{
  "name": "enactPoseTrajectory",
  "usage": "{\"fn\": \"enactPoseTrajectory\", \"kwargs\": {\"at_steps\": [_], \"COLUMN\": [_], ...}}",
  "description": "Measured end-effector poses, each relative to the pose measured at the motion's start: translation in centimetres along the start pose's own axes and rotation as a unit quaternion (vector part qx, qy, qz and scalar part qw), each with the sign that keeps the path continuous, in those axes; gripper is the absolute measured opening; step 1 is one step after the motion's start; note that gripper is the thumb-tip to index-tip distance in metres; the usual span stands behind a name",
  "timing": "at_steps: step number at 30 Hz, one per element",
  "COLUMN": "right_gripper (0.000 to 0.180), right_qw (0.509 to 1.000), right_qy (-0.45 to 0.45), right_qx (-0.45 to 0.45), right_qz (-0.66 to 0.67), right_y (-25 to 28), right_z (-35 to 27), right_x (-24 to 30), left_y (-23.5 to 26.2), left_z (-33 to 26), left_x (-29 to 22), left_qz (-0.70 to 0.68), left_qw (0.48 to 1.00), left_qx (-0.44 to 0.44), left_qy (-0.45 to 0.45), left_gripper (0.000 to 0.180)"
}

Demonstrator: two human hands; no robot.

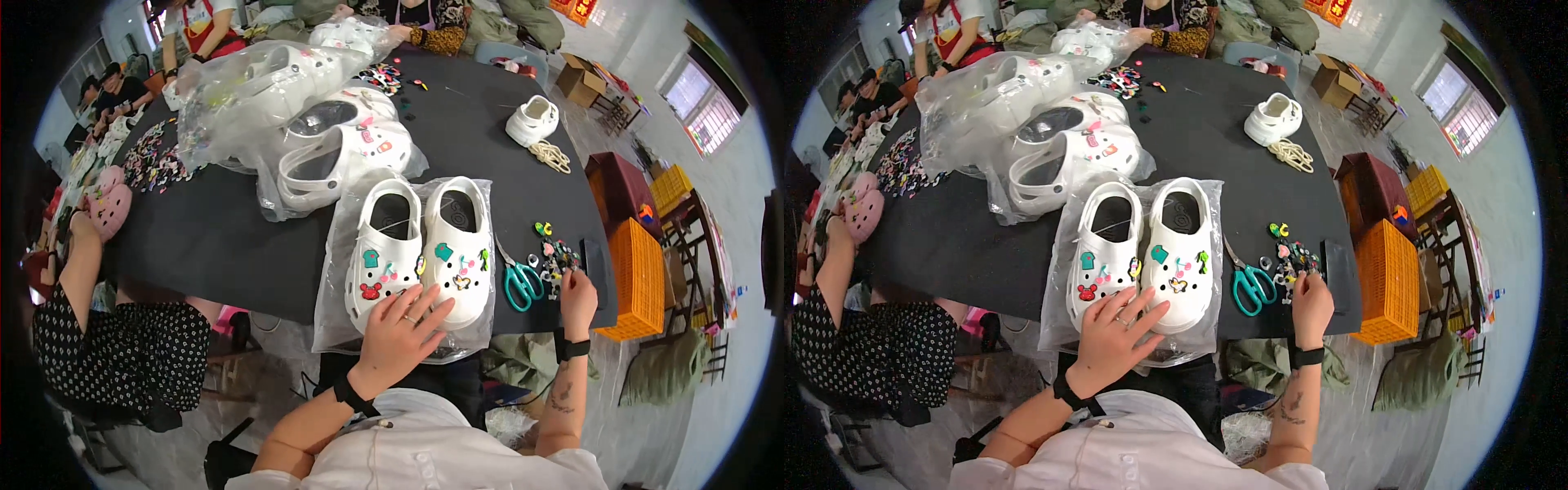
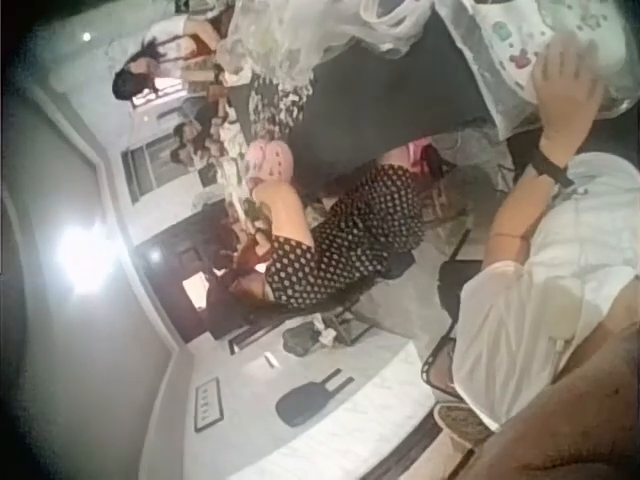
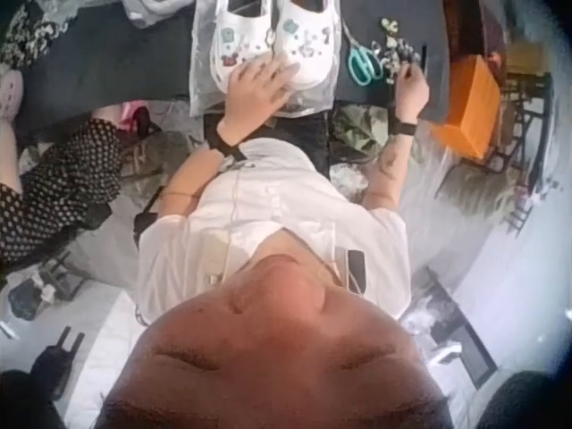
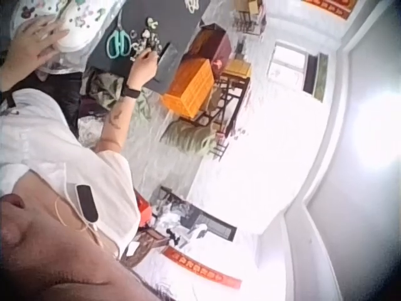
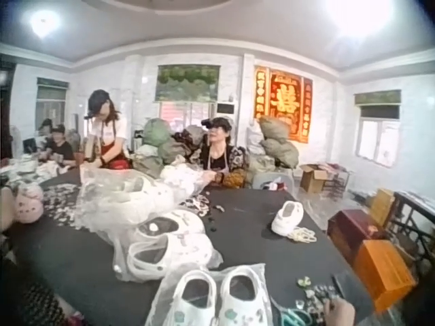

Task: Decorating clog-style shoes by attaching plastic charms into the holes.

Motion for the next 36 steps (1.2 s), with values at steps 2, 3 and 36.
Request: {"fn": "enactPoseTrajectory", "kwargs": {"at_steps": [2,3,36], "right_gripper": [0.032,0.032,0.024], "right_qw": [1.000,1.000,0.487], "right_qy": [0.021,0.025,0.560], "right_qx": [-0.007,-0.009,-0.129], "right_qz": [-0.013,-0.010,0.657], "right_y": [-0.7,-0.9,25.9], "right_z": [-0.3,-0.3,-9.6], "right_x": [0.1,0.2,20.5], "left_y": [0.1,0.3,1.6], "left_z": [-0.1,-0.2,-1.8], "left_x": [0.0,0.0,9.8], "left_qz": [-0.005,-0.002,-0.232], "left_qw": [1.000,1.000,0.931], "left_qx": [0.009,0.005,-0.076], "left_qy": [-0.001,0.001,0.272], "left_gripper": [0.050,0.050,0.035]}}
Point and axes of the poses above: each hand's wrist, its own z-axis towards the middle knuckle, its own y-axis out of the back of the hand, x = y × z, the point moved 7 cm from there along z, towards the middle knuckle
